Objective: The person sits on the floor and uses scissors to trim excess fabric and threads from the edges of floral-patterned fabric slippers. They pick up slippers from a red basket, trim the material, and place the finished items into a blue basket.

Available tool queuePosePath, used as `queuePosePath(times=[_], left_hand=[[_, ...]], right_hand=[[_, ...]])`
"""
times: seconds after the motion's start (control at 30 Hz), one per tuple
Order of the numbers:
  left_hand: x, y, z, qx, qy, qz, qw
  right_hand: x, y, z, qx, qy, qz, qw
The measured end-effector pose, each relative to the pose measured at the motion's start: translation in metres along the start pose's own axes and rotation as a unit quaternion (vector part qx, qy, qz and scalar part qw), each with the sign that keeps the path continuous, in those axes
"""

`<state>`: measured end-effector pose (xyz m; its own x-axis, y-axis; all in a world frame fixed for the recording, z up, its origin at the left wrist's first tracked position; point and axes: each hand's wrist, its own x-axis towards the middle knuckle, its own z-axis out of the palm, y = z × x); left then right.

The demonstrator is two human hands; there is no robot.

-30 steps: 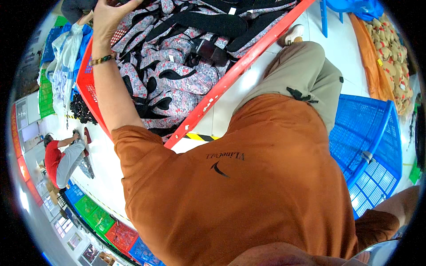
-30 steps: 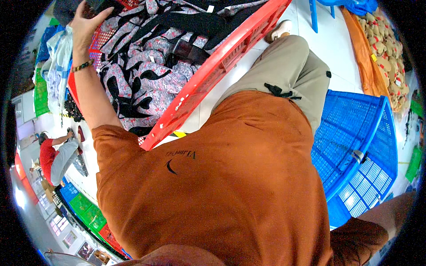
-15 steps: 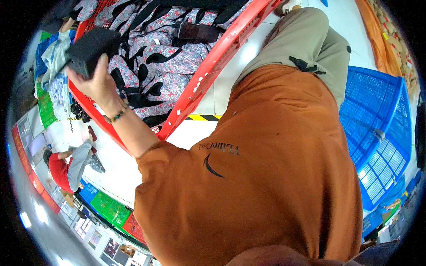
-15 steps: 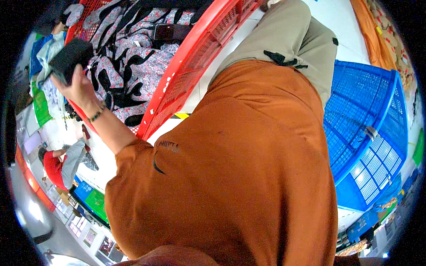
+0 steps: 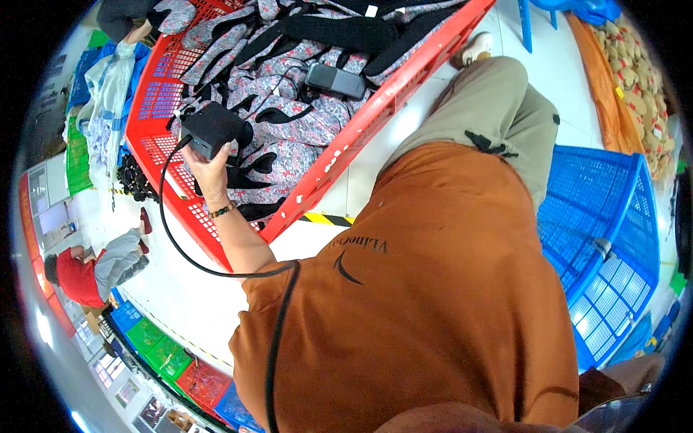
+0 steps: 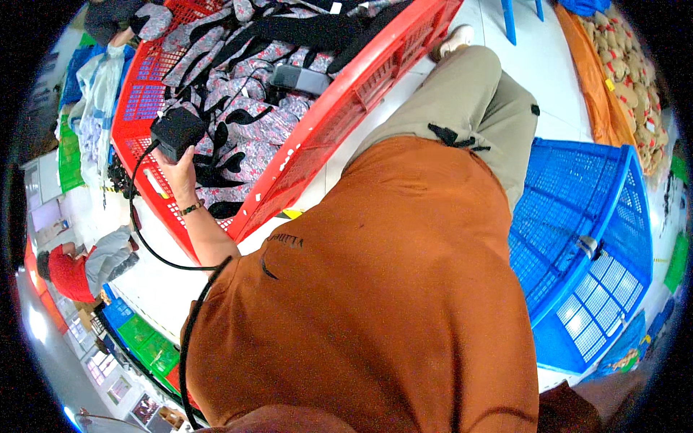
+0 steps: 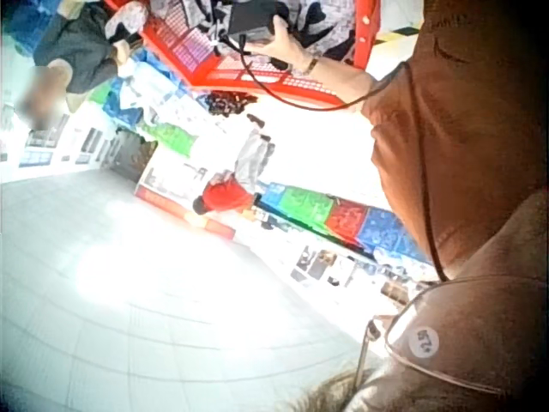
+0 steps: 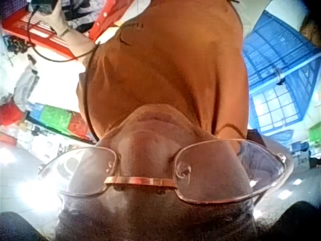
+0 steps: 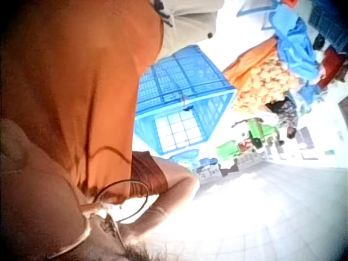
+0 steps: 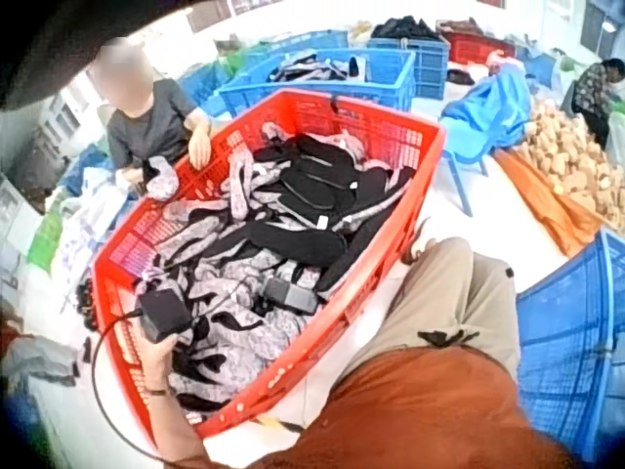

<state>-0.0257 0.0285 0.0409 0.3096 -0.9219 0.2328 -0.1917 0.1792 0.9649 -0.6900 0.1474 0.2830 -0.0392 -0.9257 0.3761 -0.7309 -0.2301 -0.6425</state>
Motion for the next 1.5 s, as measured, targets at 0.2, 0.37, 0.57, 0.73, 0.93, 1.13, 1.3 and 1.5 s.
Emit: queuePosePath(times=[0.2, 0.37, 0.57, 0.73, 0.93, 1.13, 1.3, 1.5], left_hand=[[-0.003, -0.008, -0.015, 0.052, -0.035, -0.03, 0.998], [-0.007, -0.004, -0.01, 0.08, -0.077, -0.038, 0.993], [-0.007, -0.035, -0.02, 0.195, -0.205, -0.065, 0.957], [0.01, -0.035, -0.058, 0.328, -0.29, -0.162, 0.885], [0.065, 0.01, -0.004, 0.315, -0.239, -0.08, 0.915], [0.103, -0.018, 0.112, 0.377, -0.407, 0.136, 0.821], [0.093, -0.072, 0.17, 0.51, -0.453, 0.268, 0.68], [0.082, -0.08, 0.177, 0.554, -0.409, 0.306, 0.657]], right_hand=[[0.006, 0.018, 0.018, 0.0, 0.02, -0.012, 1.0], [0.016, 0.056, 0.044, 0.013, 0.039, 0.001, 0.999], [0.03, 0.095, 0.128, 0.047, 0.019, 0.055, 0.997], [0.026, 0.144, 0.196, 0.09, -0.135, 0.114, 0.98], [0.01, 0.191, 0.235, 0.028, -0.175, 0.158, 0.971], [-0.026, 0.253, 0.275, -0.013, -0.145, 0.129, 0.981], [-0.036, 0.244, 0.289, -0.222, -0.177, 0.086, 0.955], [-0.039, 0.242, 0.291, -0.222, -0.161, 0.083, 0.958]])
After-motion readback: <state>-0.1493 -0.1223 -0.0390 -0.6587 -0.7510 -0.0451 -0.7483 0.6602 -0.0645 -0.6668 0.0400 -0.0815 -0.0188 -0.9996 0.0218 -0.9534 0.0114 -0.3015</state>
